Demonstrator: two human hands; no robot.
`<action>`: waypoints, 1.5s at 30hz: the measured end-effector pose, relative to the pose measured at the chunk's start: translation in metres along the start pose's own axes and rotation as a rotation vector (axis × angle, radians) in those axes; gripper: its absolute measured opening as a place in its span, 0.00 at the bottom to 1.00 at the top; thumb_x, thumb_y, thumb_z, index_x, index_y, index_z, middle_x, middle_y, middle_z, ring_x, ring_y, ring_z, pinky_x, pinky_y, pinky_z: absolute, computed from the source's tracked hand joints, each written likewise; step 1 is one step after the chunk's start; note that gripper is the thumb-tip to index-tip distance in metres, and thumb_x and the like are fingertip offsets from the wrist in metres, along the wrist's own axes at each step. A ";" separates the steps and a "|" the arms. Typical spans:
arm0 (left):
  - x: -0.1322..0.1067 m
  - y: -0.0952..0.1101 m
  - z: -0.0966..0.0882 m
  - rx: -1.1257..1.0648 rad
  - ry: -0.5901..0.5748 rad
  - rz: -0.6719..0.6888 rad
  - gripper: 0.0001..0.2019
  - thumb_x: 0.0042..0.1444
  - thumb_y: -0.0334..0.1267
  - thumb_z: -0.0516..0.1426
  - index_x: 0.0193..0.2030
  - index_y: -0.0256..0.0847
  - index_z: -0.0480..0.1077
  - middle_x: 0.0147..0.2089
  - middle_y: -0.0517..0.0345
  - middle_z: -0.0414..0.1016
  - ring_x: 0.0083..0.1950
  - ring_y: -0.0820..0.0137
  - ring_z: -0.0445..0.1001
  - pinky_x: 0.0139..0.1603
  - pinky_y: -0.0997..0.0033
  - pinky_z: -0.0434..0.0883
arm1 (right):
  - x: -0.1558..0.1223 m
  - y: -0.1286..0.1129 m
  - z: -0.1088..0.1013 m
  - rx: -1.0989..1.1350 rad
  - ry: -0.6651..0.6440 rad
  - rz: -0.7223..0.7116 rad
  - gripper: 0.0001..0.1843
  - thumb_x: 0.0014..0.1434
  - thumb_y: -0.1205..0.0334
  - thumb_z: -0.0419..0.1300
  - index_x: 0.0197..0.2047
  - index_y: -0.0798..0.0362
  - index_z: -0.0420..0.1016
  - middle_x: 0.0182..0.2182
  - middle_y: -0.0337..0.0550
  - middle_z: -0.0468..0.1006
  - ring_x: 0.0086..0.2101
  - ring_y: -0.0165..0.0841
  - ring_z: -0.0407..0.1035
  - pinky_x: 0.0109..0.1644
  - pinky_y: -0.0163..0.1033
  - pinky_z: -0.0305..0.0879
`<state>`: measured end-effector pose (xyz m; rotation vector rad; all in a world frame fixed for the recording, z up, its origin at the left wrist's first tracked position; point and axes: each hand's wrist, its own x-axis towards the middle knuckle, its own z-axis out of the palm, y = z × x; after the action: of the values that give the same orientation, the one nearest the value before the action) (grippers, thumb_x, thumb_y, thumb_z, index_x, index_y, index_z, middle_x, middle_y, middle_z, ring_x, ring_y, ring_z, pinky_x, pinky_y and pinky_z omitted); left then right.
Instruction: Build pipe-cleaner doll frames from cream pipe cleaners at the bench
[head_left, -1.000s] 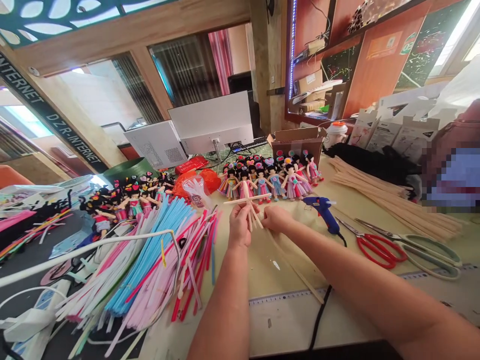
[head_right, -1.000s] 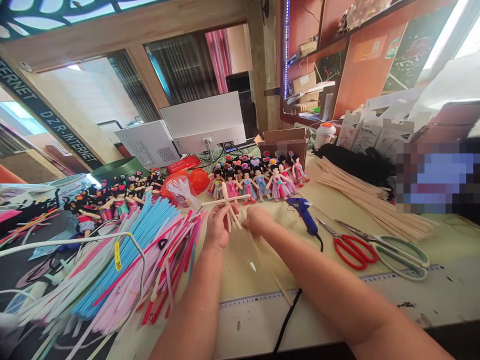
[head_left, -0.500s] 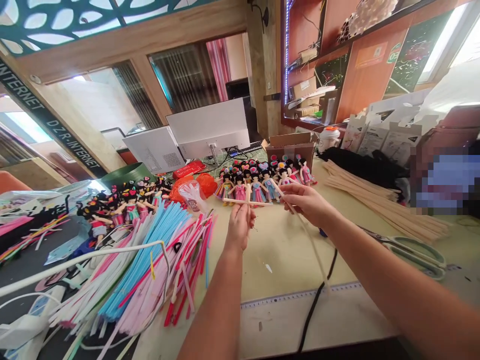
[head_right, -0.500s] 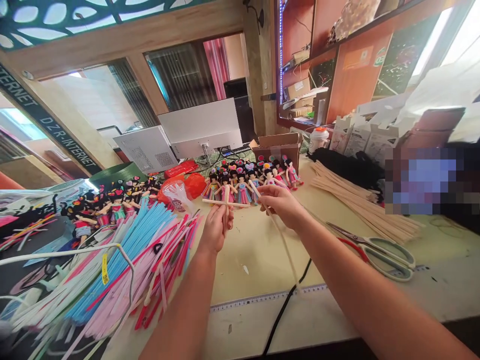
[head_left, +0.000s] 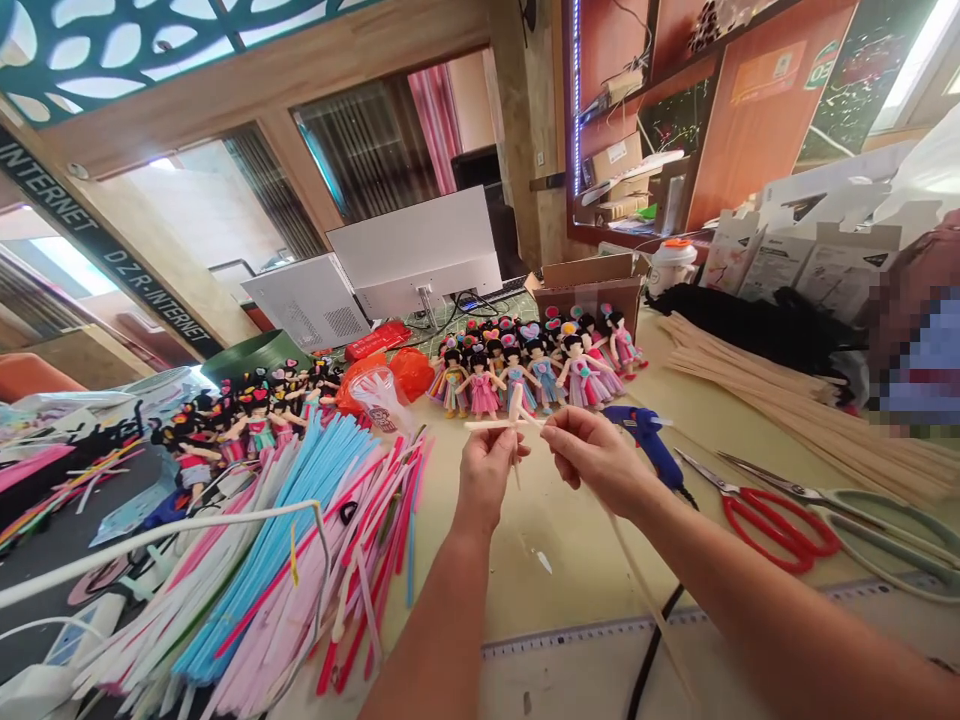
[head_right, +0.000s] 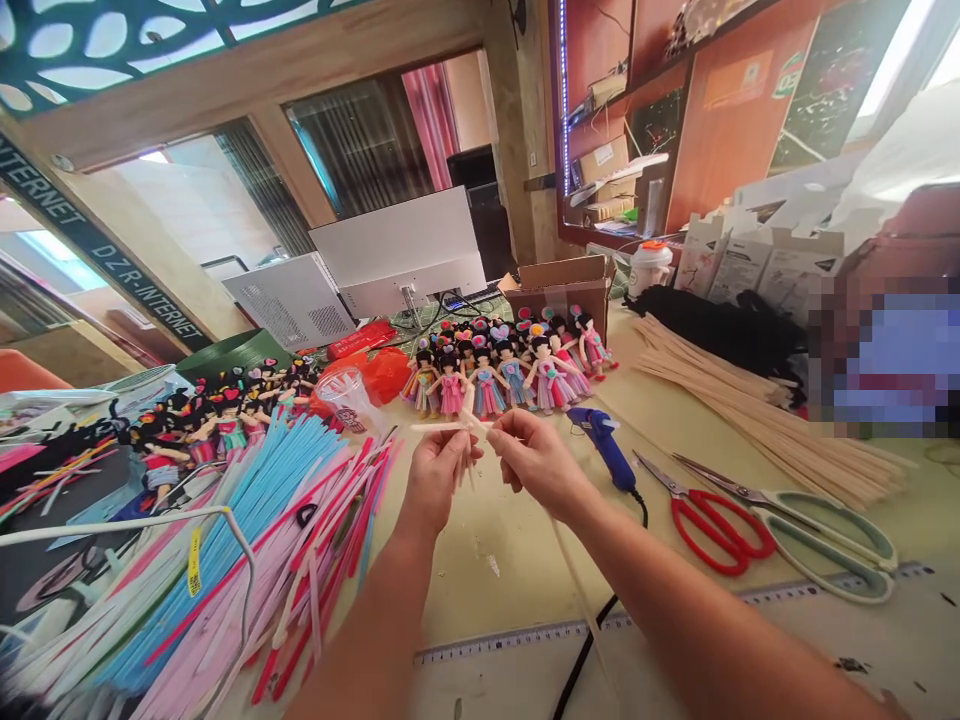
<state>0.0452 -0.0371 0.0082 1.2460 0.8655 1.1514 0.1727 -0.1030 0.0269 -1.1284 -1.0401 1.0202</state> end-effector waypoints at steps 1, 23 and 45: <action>-0.001 -0.001 0.000 -0.005 -0.002 -0.009 0.13 0.46 0.44 0.64 0.34 0.36 0.71 0.32 0.54 0.75 0.30 0.70 0.75 0.37 0.66 0.70 | 0.000 0.002 -0.001 -0.012 0.008 -0.005 0.18 0.49 0.45 0.61 0.27 0.51 0.63 0.13 0.28 0.61 0.14 0.23 0.54 0.16 0.30 0.49; -0.014 0.008 0.006 0.278 0.014 0.219 0.05 0.51 0.39 0.60 0.30 0.42 0.70 0.30 0.58 0.73 0.32 0.71 0.67 0.34 0.72 0.64 | 0.003 0.011 -0.006 -0.117 0.116 -0.090 0.28 0.45 0.35 0.62 0.19 0.51 0.58 0.16 0.30 0.55 0.19 0.24 0.46 0.21 0.33 0.43; -0.020 0.010 0.012 0.342 -0.022 0.359 0.06 0.54 0.40 0.58 0.33 0.40 0.69 0.32 0.59 0.73 0.33 0.72 0.71 0.34 0.73 0.67 | 0.005 0.012 -0.005 -0.057 0.113 -0.012 0.32 0.41 0.34 0.65 0.17 0.50 0.53 0.14 0.29 0.52 0.18 0.22 0.43 0.21 0.35 0.38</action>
<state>0.0499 -0.0603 0.0182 1.7444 0.8684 1.3022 0.1773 -0.0970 0.0152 -1.2107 -0.9896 0.9115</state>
